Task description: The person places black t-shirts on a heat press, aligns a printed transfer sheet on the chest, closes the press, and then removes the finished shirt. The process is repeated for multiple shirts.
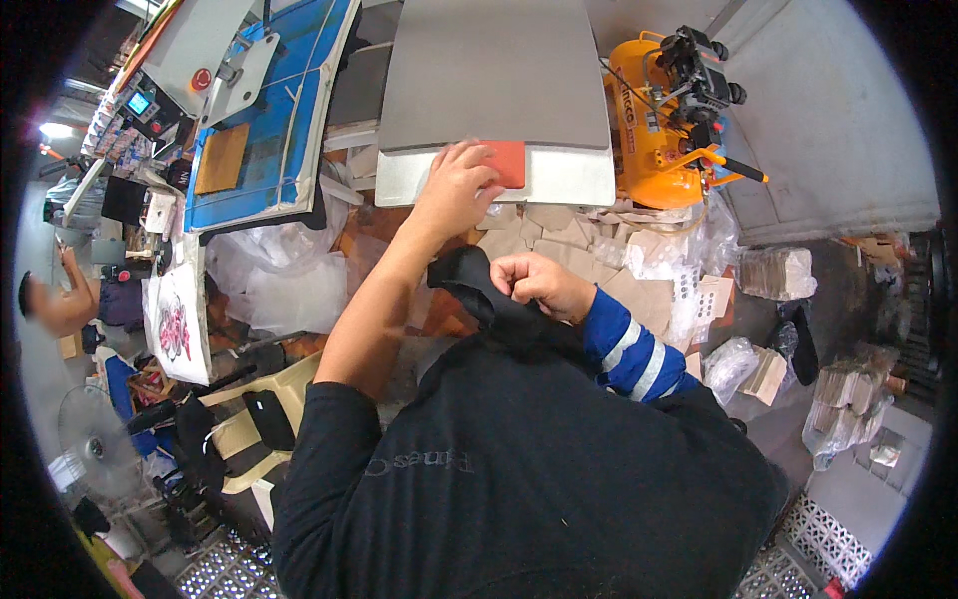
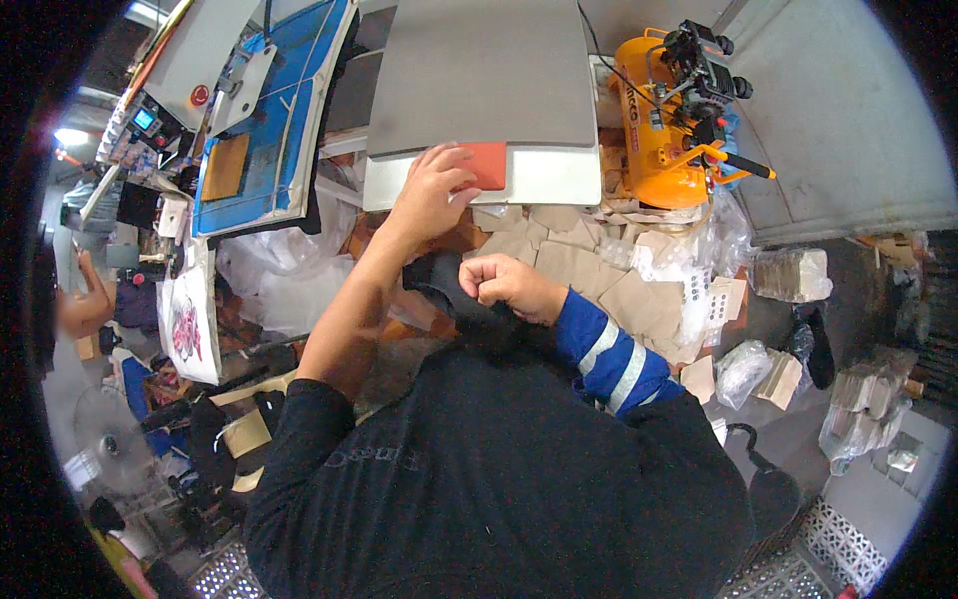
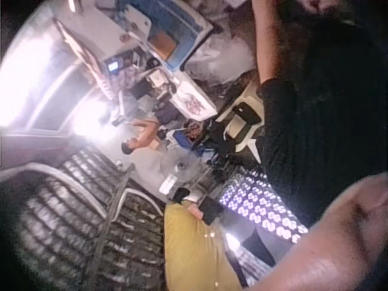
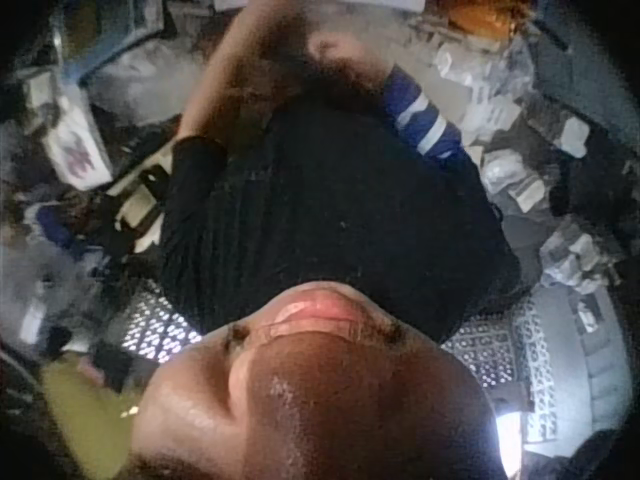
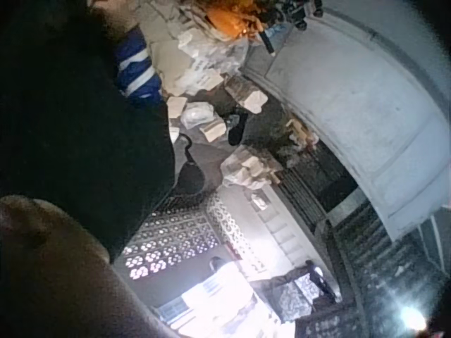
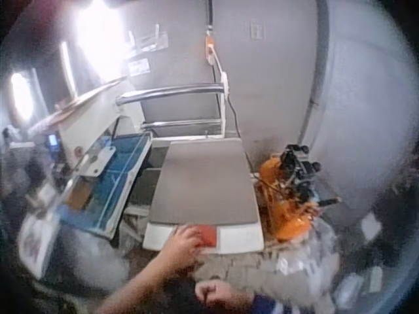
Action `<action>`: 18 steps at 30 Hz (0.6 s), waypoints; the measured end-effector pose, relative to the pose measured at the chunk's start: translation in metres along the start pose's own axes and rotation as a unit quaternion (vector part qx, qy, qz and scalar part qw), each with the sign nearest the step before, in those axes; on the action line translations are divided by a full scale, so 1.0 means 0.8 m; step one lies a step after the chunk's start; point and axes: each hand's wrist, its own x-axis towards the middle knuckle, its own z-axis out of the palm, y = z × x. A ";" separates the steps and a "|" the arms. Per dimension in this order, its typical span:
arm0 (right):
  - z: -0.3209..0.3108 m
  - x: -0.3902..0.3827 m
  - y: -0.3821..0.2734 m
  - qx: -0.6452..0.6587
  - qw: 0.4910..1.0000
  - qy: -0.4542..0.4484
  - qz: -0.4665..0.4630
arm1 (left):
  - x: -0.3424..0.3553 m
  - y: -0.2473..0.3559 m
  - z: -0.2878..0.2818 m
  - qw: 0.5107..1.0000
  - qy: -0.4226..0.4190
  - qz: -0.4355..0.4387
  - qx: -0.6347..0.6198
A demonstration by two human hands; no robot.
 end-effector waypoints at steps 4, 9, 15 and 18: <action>0.009 0.006 -0.009 0.024 0.995 0.070 -0.059 | -0.067 0.059 -0.087 0.916 -0.101 -0.027 -0.387; 0.047 0.014 0.023 -0.275 0.881 0.351 -0.157 | -0.141 0.086 -0.081 0.994 -0.026 -0.070 -0.082; 0.139 0.008 0.090 -0.549 0.754 0.361 -0.018 | -0.159 0.089 -0.085 0.978 0.068 -0.193 -0.045; 0.142 0.044 0.107 -0.459 0.760 0.444 -0.122 | -0.152 0.129 -0.138 0.989 0.077 -0.126 -0.013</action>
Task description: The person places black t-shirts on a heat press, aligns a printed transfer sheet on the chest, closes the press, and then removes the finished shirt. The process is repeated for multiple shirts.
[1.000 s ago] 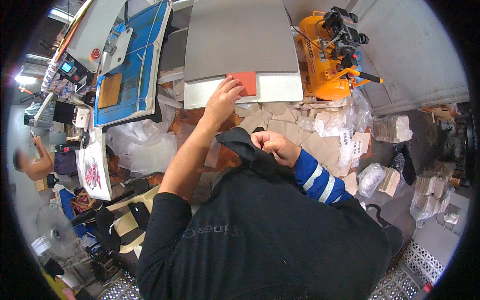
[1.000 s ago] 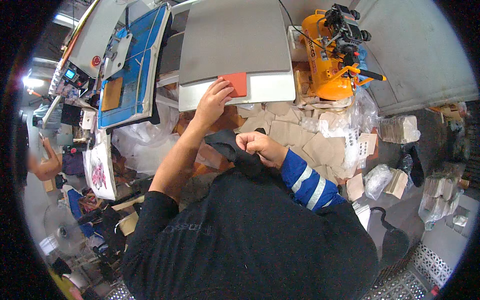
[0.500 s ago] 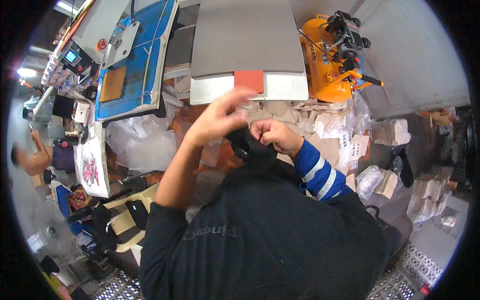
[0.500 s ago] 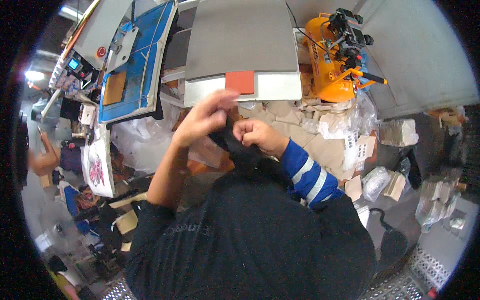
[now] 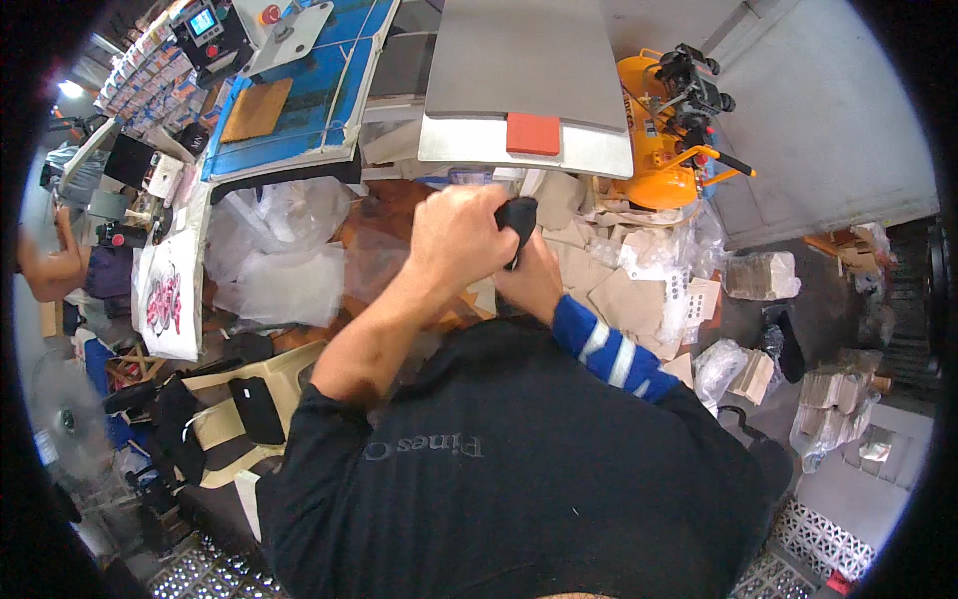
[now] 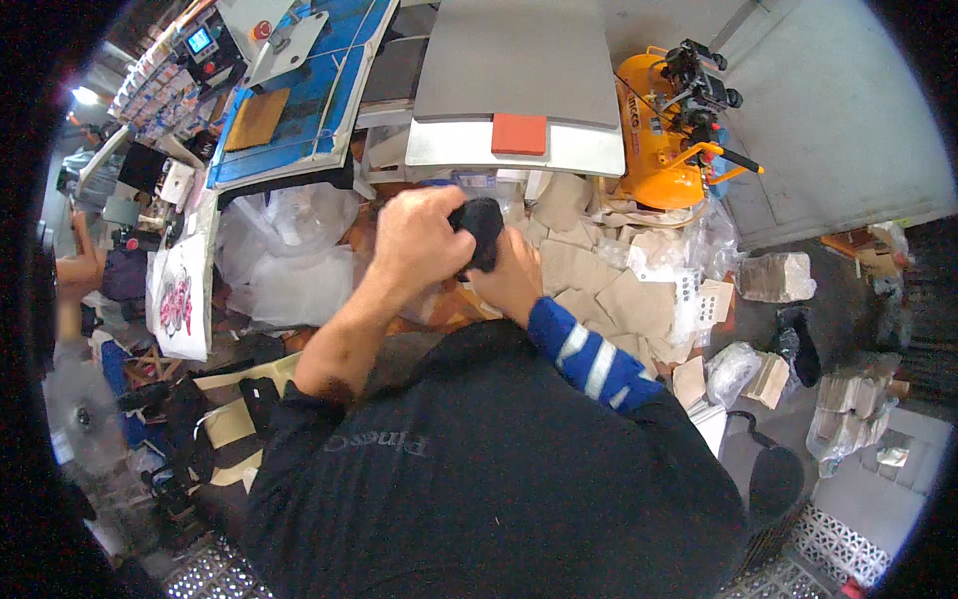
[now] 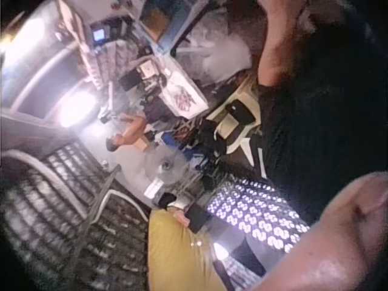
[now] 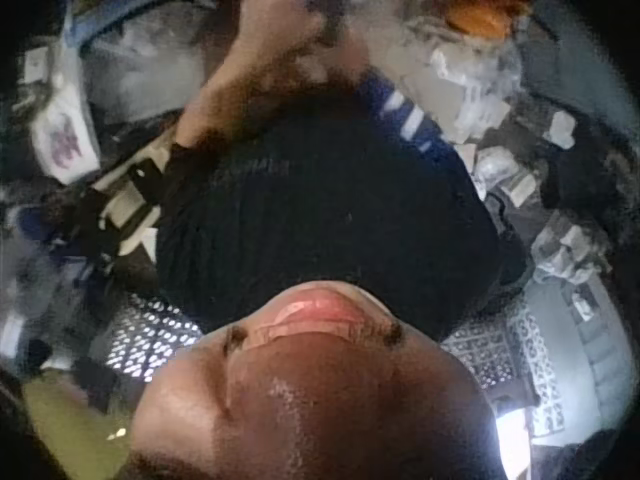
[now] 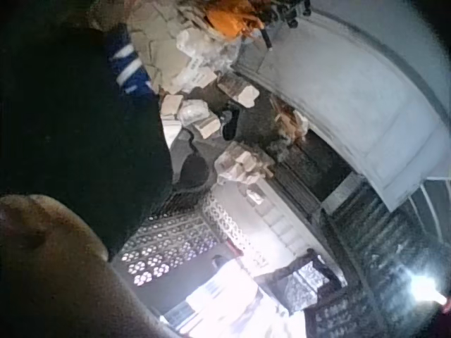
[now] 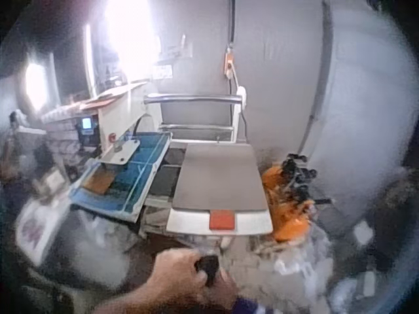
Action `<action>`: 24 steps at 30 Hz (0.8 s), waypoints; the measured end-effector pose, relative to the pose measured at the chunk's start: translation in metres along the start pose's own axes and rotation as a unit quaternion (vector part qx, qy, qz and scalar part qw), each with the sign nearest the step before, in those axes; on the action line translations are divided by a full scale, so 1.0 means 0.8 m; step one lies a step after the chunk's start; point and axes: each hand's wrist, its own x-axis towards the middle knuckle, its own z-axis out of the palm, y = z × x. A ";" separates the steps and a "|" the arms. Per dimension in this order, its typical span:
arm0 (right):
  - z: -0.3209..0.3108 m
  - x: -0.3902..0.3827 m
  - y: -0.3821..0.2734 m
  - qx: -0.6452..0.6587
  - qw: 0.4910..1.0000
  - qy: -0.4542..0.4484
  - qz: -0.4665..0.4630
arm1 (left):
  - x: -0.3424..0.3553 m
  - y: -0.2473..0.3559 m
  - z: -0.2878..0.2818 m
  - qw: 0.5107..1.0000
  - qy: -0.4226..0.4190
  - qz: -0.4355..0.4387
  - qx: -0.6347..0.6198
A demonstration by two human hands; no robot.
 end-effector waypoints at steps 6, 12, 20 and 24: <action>-0.024 0.078 0.063 -0.105 0.970 0.128 -0.177 | 0.042 0.001 -0.162 0.942 0.264 0.177 0.112; -0.080 0.122 -0.026 0.299 0.950 0.084 -0.020 | 0.030 -0.035 -0.286 0.939 0.333 0.069 0.058; -0.166 0.097 -0.190 0.122 0.953 -0.083 -0.265 | -0.001 -0.060 -0.174 0.981 -0.082 -0.006 0.178; -0.174 0.095 -0.154 -0.072 0.951 -0.123 -0.276 | -0.028 -0.157 -0.134 0.991 -0.051 -0.018 -0.119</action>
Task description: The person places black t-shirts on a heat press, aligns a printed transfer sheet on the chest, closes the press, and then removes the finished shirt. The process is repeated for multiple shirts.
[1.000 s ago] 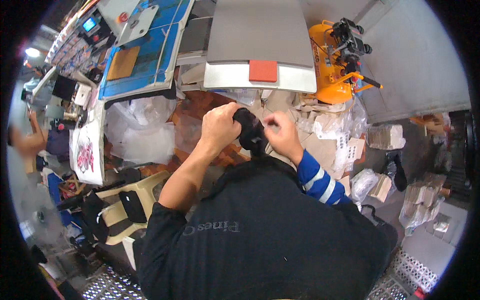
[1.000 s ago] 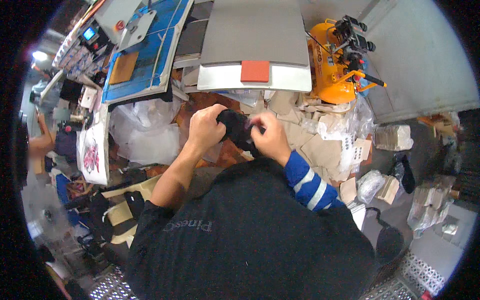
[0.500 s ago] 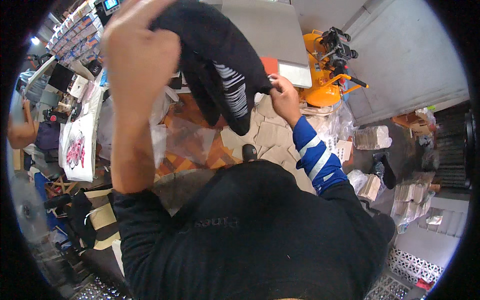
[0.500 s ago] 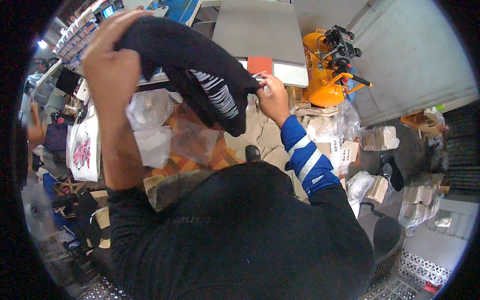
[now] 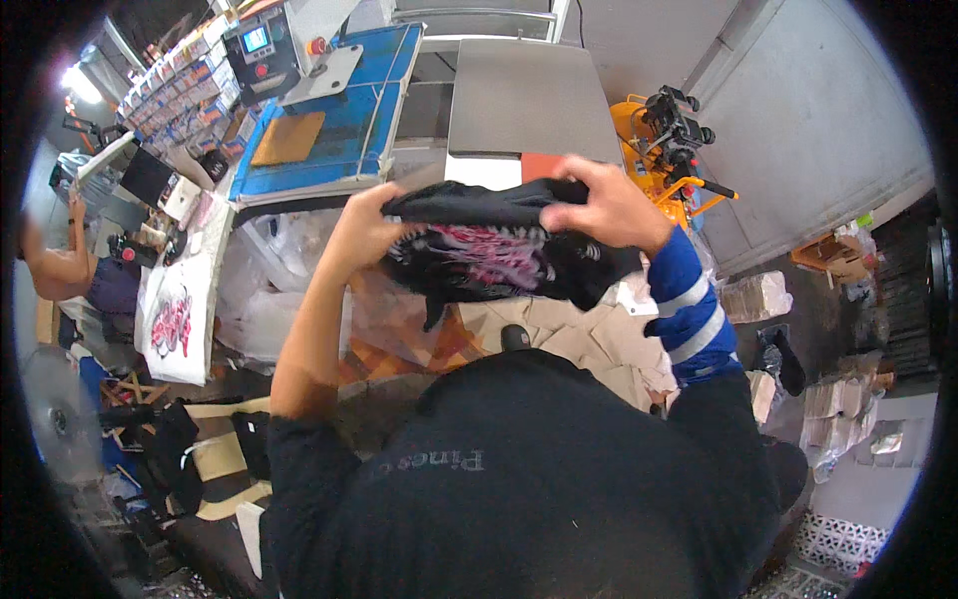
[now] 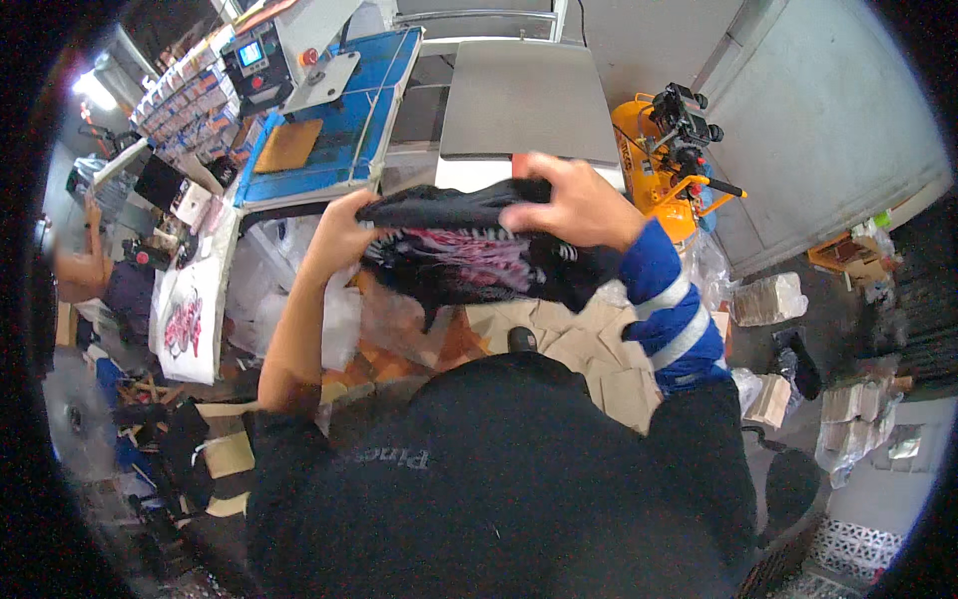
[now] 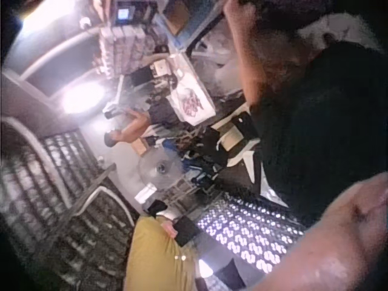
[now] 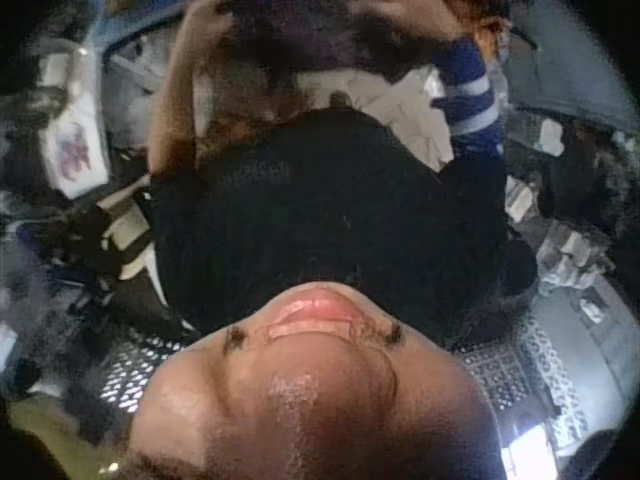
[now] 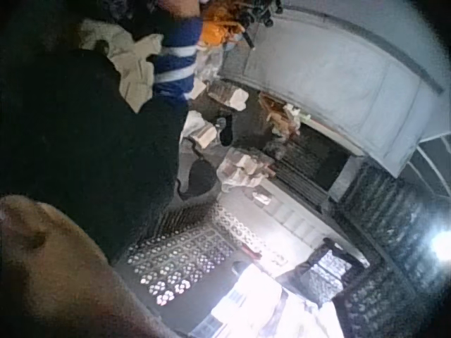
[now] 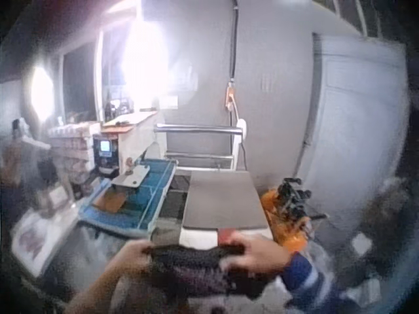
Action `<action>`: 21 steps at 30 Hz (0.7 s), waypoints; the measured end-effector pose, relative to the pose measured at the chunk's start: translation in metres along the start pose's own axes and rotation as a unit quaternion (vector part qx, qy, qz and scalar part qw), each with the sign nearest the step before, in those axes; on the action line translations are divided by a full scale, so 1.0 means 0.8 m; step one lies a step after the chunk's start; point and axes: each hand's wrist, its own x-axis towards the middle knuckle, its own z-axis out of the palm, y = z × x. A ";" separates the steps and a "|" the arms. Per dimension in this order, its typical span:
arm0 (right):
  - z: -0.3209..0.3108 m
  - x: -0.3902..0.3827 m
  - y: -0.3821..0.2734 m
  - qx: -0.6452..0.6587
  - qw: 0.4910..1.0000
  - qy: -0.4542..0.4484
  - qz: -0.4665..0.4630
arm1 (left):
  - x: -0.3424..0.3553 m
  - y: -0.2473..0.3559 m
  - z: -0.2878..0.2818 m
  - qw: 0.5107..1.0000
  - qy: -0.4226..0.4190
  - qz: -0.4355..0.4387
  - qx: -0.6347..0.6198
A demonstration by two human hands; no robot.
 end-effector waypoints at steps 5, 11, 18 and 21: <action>0.056 -0.101 0.149 -0.170 0.908 -0.318 0.212 | -0.056 -0.022 0.001 0.993 -0.043 -0.068 -0.084; 0.074 -0.166 0.181 0.052 0.960 0.127 0.245 | -0.079 -0.033 -0.005 0.994 0.024 -0.045 0.092; 0.032 -0.118 0.071 0.037 0.979 0.101 0.174 | -0.073 0.000 -0.032 0.975 0.211 -0.012 0.066; -0.009 -0.123 0.058 -0.103 0.973 0.159 0.134 | -0.077 0.031 -0.055 0.983 0.177 -0.001 0.050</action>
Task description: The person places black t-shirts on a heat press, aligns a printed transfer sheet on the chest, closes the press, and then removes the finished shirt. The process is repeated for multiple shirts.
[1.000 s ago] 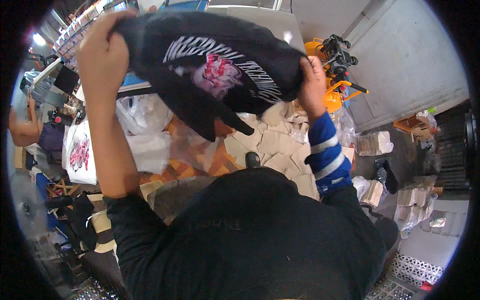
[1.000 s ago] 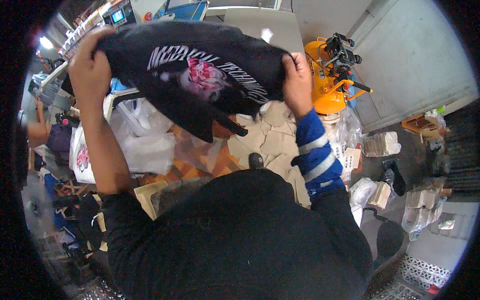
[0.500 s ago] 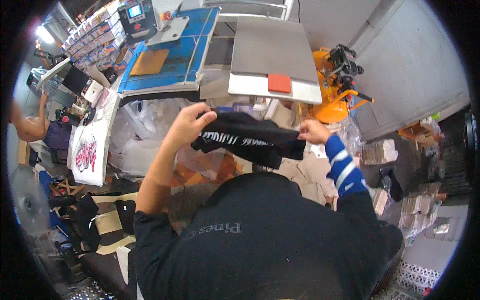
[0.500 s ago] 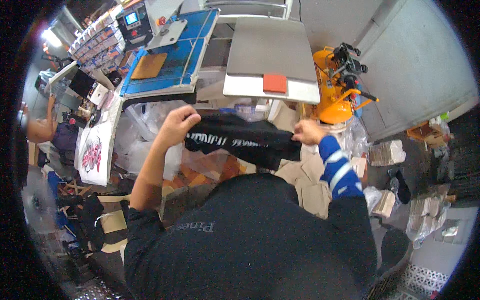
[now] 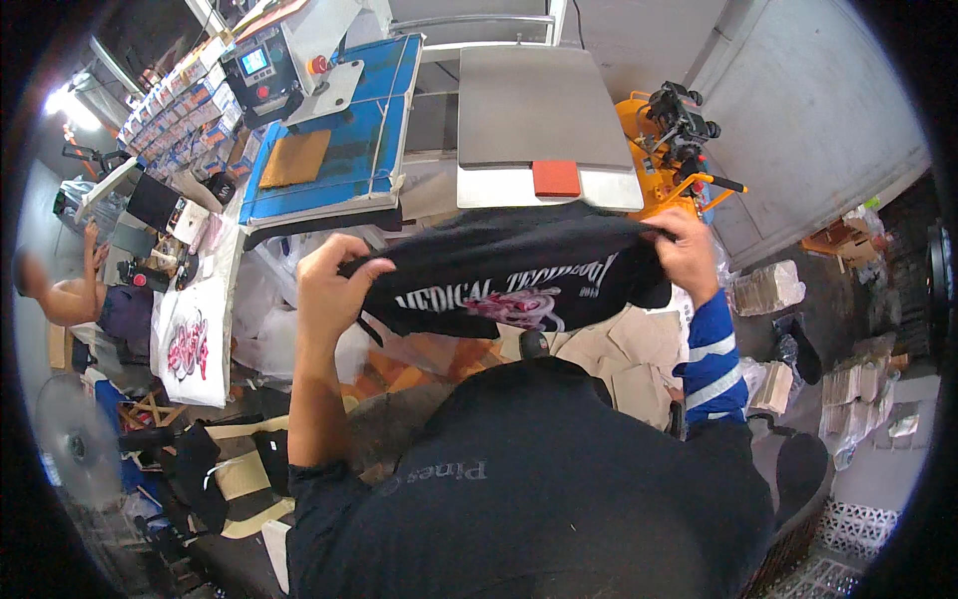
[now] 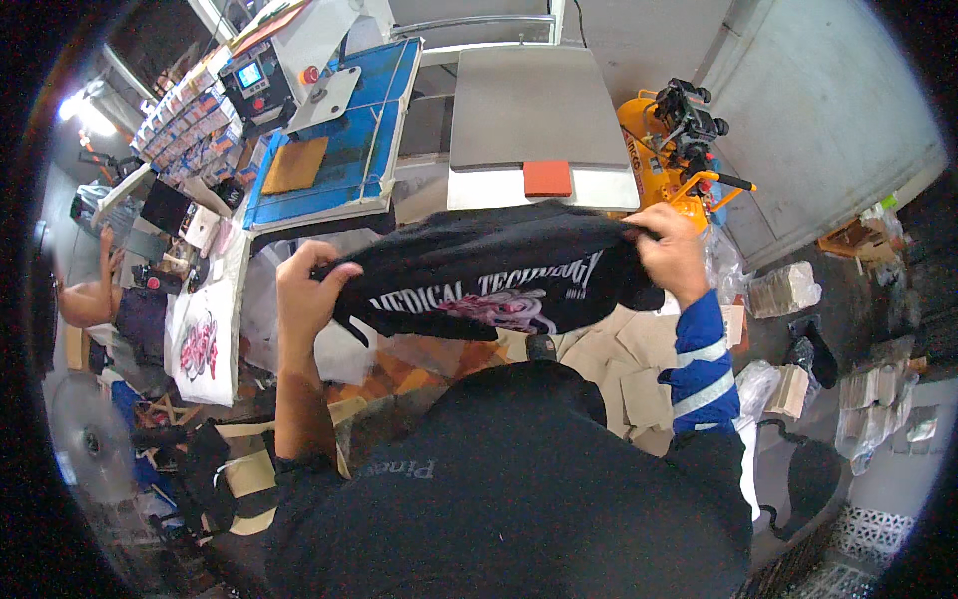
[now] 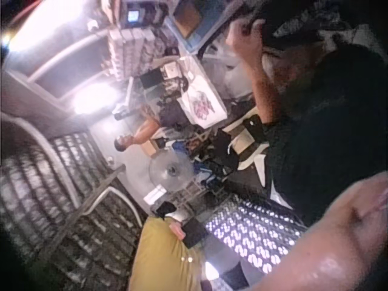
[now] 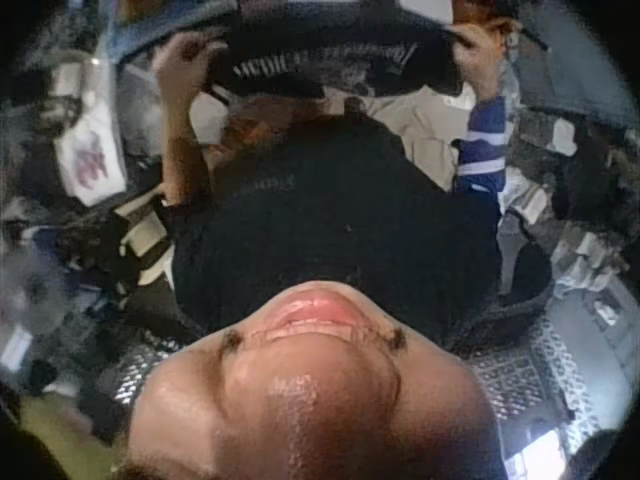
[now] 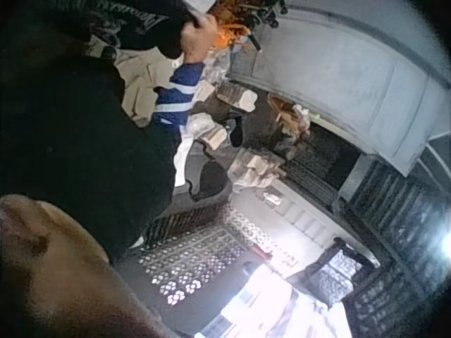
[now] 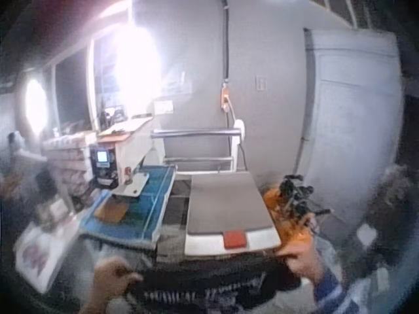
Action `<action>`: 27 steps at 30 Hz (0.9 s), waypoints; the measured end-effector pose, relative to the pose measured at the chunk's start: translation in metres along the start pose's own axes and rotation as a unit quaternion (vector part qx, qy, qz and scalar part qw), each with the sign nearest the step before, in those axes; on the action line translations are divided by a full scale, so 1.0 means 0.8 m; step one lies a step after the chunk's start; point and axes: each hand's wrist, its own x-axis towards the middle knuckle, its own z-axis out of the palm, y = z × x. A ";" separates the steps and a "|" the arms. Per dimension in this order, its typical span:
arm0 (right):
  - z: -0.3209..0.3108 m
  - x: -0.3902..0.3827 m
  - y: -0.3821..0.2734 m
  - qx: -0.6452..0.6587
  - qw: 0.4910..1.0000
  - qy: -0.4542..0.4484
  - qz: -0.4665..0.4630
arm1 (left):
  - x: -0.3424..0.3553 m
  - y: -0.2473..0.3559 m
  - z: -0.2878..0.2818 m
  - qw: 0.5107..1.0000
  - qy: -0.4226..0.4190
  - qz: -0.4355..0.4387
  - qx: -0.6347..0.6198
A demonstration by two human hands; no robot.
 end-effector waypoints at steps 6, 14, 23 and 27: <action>0.004 -0.033 0.028 -0.126 0.974 0.185 0.046 | 0.002 0.003 -0.007 0.991 -0.030 0.116 -0.052; 0.041 -0.030 0.104 0.110 0.925 0.261 0.254 | 0.035 -0.040 0.068 0.990 0.051 0.072 -0.108; -0.052 0.071 0.132 -0.053 0.981 0.142 0.117 | 0.122 -0.069 0.107 0.993 0.097 0.027 -0.063; -0.149 0.185 0.126 -0.124 0.977 0.170 0.045 | 0.237 -0.035 0.094 0.961 0.267 0.016 0.067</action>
